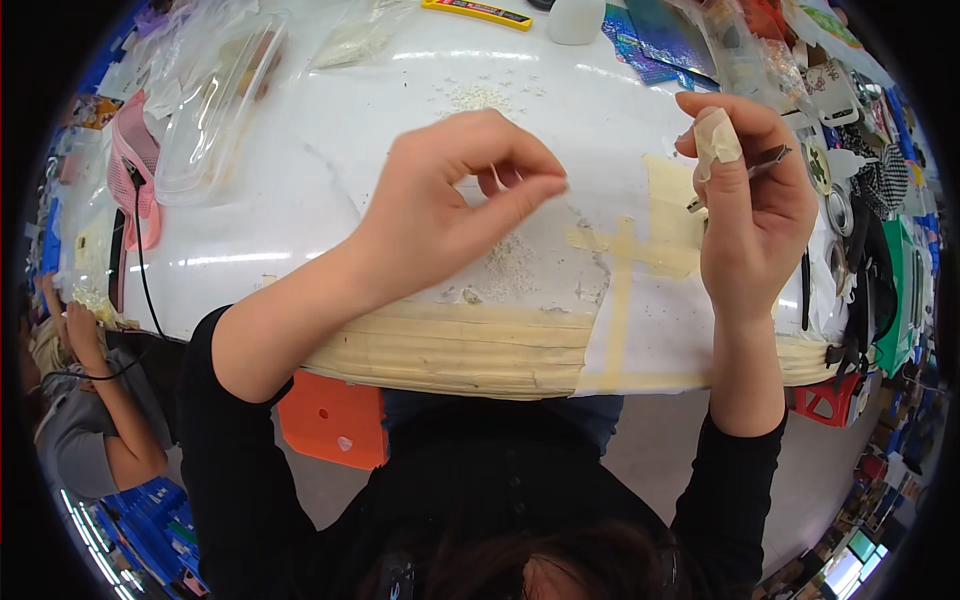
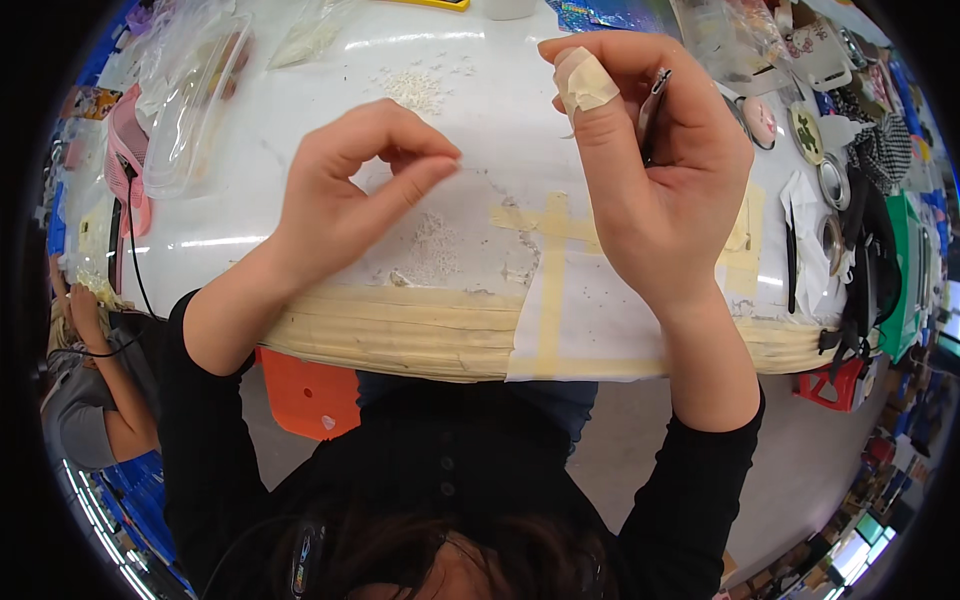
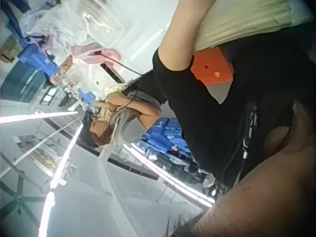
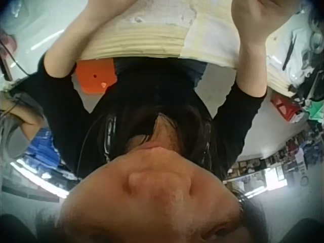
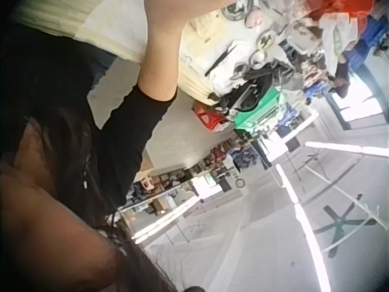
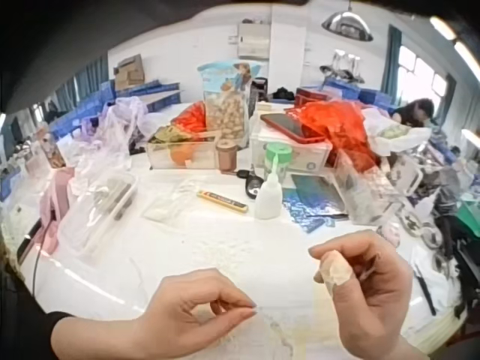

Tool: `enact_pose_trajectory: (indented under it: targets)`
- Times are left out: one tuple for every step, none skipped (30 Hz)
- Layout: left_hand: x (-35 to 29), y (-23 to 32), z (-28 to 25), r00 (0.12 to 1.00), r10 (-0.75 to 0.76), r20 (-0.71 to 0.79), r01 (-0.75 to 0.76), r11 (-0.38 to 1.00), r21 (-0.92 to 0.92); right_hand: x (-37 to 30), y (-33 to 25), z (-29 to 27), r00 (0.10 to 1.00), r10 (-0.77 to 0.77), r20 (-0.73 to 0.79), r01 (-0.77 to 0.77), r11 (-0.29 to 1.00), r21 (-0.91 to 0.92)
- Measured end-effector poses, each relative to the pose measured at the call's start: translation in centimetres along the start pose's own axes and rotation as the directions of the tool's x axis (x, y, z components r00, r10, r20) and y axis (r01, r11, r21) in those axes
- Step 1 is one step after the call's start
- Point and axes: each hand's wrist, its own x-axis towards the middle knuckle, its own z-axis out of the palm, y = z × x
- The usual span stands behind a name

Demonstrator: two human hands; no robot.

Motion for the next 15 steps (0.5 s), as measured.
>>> enact_pose_trajectory:
  targets:
    - [0.0, 0.3, 0.5, 0.998, 0.027, 0.055, -0.03, 0.998, 0.056, 0.1, -0.1, 0.0, 1.0, -0.012, -0.015, 0.012, 1.0, 0.01]
    - [0.1, 0.6, 1.2, 0.993, 0.052, 0.11, -0.064, 0.992, 0.11, 0.2, -0.1, 0.0, 0.999, -0.024, -0.028, 0.025, 0.999, 0.021]
    - [0.1, 0.9, 1.8, 0.983, 0.073, 0.166, -0.1, 0.982, 0.162, 0.3, 0.0, 0.1, 0.999, -0.035, -0.033, 0.036, 0.999, 0.023]
    - [0.2, 0.9, 2.3, 0.983, 0.079, 0.167, -0.107, 0.98, 0.167, 0.2, 0.2, 0.0, 0.999, -0.036, -0.026, 0.036, 0.999, 0.011]
    - [0.4, 1.0, 2.7, 0.98, 0.072, 0.184, -0.104, 0.979, 0.173, 0.1, 0.3, 0.0, 0.999, -0.037, -0.021, 0.037, 0.999, -0.002]
    - [0.7, 1.0, 3.0, 0.978, 0.064, 0.2, -0.101, 0.979, 0.178, -0.1, 0.5, -0.1, 0.999, -0.033, -0.007, 0.033, 0.999, -0.028]
    - [1.0, 1.0, 3.2, 0.975, 0.055, 0.215, -0.097, 0.977, 0.188, -0.1, 0.6, 0.1, 0.999, -0.04, -0.011, 0.04, 0.999, -0.036]
    - [1.3, 0.9, 3.6, 0.968, 0.07, 0.24, -0.123, 0.97, 0.212, -0.1, 0.6, 0.2, 0.999, -0.046, -0.016, 0.046, 0.998, -0.047]
    - [1.8, 0.8, 4.0, 0.961, 0.084, 0.264, -0.149, 0.961, 0.234, -0.2, 0.6, 0.2, 0.998, -0.053, -0.019, 0.052, 0.997, -0.059]
    - [2.2, 0.7, 4.2, 0.953, 0.097, 0.288, -0.174, 0.95, 0.258, -0.2, 0.7, 0.1, 0.998, -0.065, -0.021, 0.063, 0.995, -0.075]
    - [2.6, 0.7, 4.3, 0.946, 0.064, 0.318, -0.154, 0.951, 0.267, -0.2, 0.8, 0.0, 0.997, -0.07, -0.023, 0.068, 0.994, -0.084]
    - [2.9, 0.6, 4.4, 0.937, 0.031, 0.347, -0.134, 0.952, 0.277, -0.1, 0.9, 0.0, 0.997, -0.077, -0.024, 0.075, 0.993, -0.09]
    - [3.1, 0.6, 4.4, 0.927, -0.003, 0.375, -0.112, 0.952, 0.286, -0.1, 1.0, 0.0, 0.997, -0.076, -0.025, 0.073, 0.993, -0.089]
    - [3.2, 0.6, 4.4, 0.922, 0.004, 0.387, -0.134, 0.941, 0.309, -0.1, 1.1, 0.1, 0.997, -0.073, -0.025, 0.07, 0.994, -0.089]
    - [3.2, 0.7, 4.5, 0.917, 0.011, 0.399, -0.156, 0.93, 0.333, -0.2, 1.1, 0.0, 0.997, -0.07, -0.025, 0.067, 0.994, -0.088]
